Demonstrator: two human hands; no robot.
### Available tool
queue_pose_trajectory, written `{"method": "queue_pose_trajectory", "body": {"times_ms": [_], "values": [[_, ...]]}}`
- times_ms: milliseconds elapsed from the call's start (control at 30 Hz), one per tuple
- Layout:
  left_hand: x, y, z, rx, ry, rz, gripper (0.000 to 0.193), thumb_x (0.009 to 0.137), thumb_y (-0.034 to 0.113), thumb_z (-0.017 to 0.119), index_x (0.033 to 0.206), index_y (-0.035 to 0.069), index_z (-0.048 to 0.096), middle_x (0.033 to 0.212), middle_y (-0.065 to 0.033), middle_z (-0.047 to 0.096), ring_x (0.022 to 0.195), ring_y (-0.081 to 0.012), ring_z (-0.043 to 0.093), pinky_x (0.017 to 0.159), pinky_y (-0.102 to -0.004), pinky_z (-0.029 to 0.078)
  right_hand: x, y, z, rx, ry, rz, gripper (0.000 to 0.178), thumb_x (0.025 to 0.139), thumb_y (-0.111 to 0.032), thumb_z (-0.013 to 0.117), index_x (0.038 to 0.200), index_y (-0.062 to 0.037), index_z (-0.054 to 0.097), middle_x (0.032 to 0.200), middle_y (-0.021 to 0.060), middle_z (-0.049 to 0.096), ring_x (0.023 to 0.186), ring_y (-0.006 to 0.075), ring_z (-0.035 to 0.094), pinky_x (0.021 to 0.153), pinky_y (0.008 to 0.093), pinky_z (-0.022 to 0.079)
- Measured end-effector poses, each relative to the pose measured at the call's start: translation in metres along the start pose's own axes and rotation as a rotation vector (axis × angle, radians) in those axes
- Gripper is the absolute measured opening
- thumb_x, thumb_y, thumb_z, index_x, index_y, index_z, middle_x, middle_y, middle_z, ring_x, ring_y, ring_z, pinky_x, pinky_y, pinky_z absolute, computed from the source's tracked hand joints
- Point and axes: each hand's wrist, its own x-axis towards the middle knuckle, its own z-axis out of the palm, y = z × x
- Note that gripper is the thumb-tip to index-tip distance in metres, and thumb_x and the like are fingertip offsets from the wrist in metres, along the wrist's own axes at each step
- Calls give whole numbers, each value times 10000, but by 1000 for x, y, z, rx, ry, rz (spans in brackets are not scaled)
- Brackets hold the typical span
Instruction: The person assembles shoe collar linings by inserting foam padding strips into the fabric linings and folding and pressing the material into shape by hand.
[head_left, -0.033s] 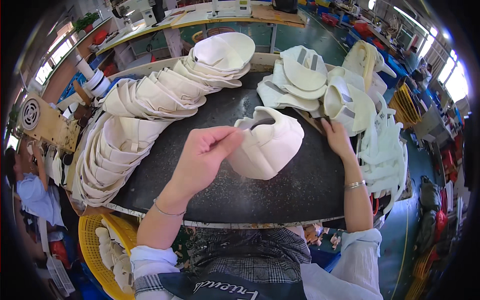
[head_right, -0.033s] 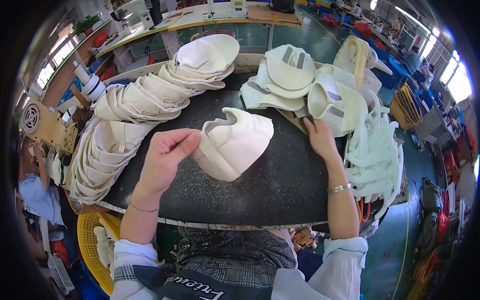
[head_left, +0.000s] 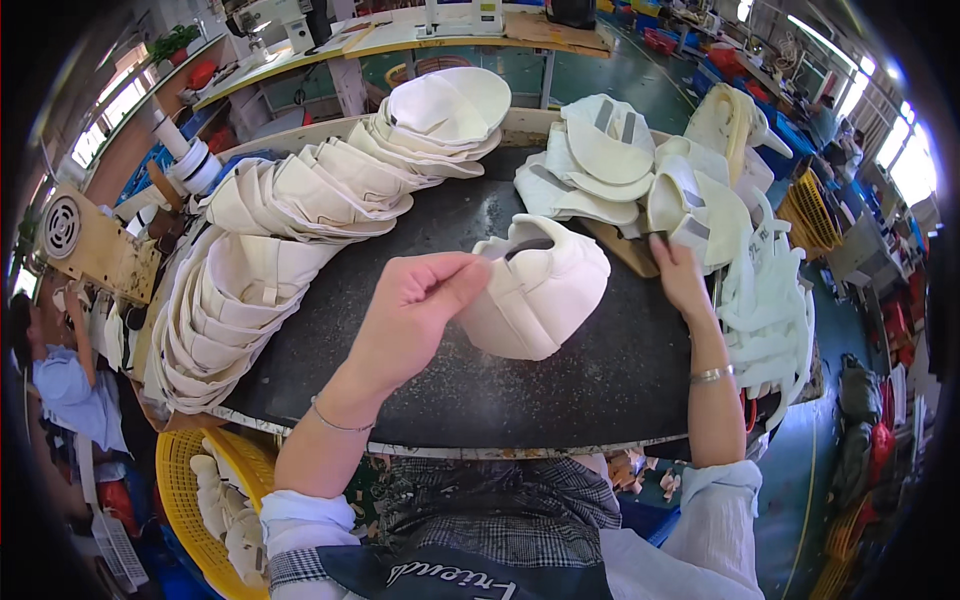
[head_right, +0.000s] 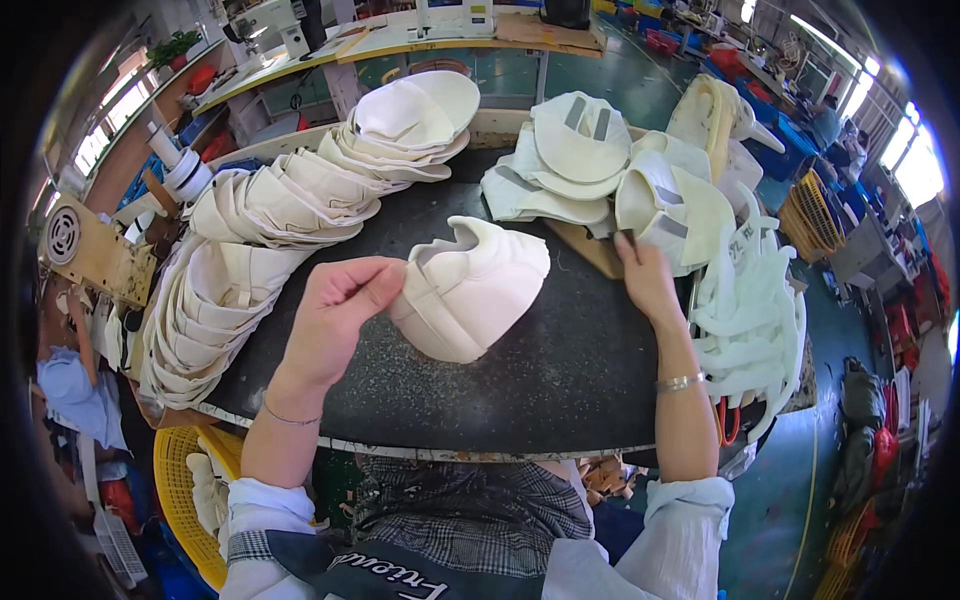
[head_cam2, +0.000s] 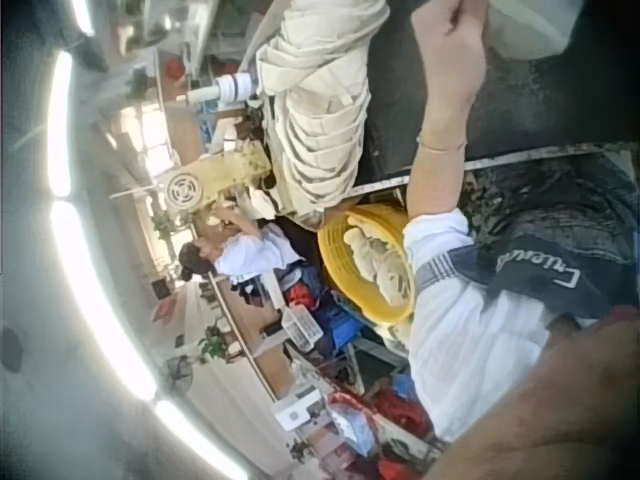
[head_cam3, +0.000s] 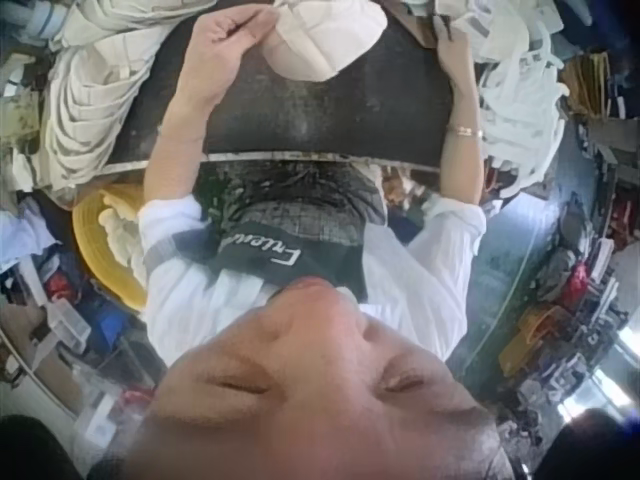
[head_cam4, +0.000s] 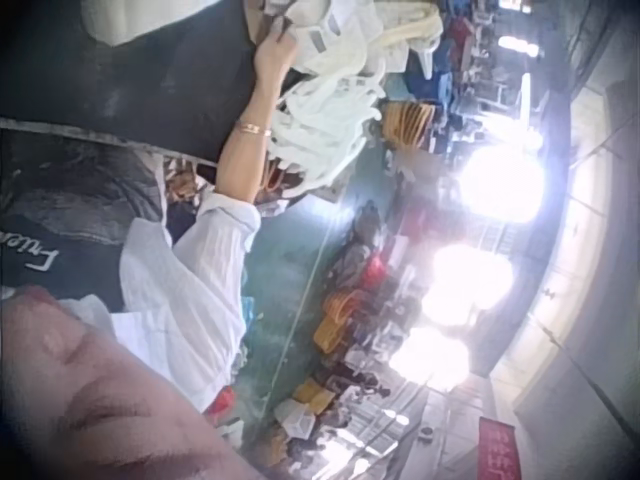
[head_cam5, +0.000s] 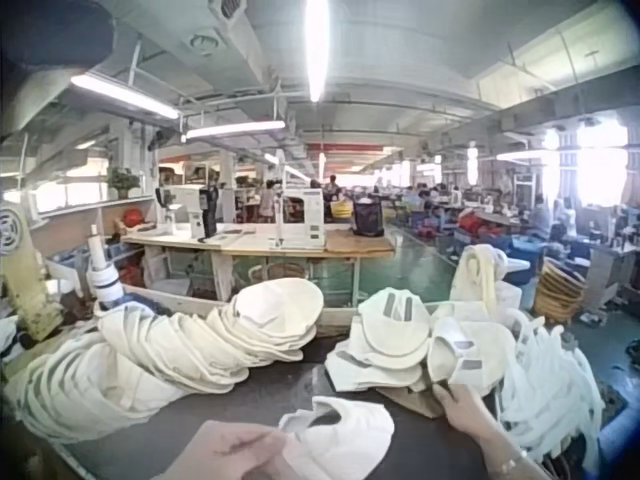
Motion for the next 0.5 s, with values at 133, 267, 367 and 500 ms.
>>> {"method": "queue_pose_trajectory", "body": {"times_ms": [133,267,367,500], "values": [[6,0,12,14,-8,-43,220,932,142,599,1006,-46,686,810,-3,648,722,-46,538,661,-197,433,-46,-91,-30,541,642,-122,242,913,-143,568,1075,19,647,947,179,683,905,290,661,816,361,506],[9,-4,31,-99,2,-6,190,926,91,577,1023,-40,674,861,-18,668,775,-46,571,707,-204,464,-74,-161,-37,60,458,-1065,325,749,-14,605,1063,66,637,1081,187,666,1053,328,639,947,412,486],[15,-8,39,-235,21,-20,181,919,59,557,1025,-36,669,898,-32,678,808,-52,589,733,-210,480,-73,-156,-14,103,424,-1076,289,712,-20,629,988,61,646,1041,196,674,1065,330,635,945,429,493],[11,-9,43,-355,-10,-97,160,888,12,549,976,-29,677,891,-30,678,797,-49,588,728,-206,479,-69,-147,-12,190,430,-1121,242,685,-39,664,913,42,648,988,185,683,995,309,661,918,422,507]]}}
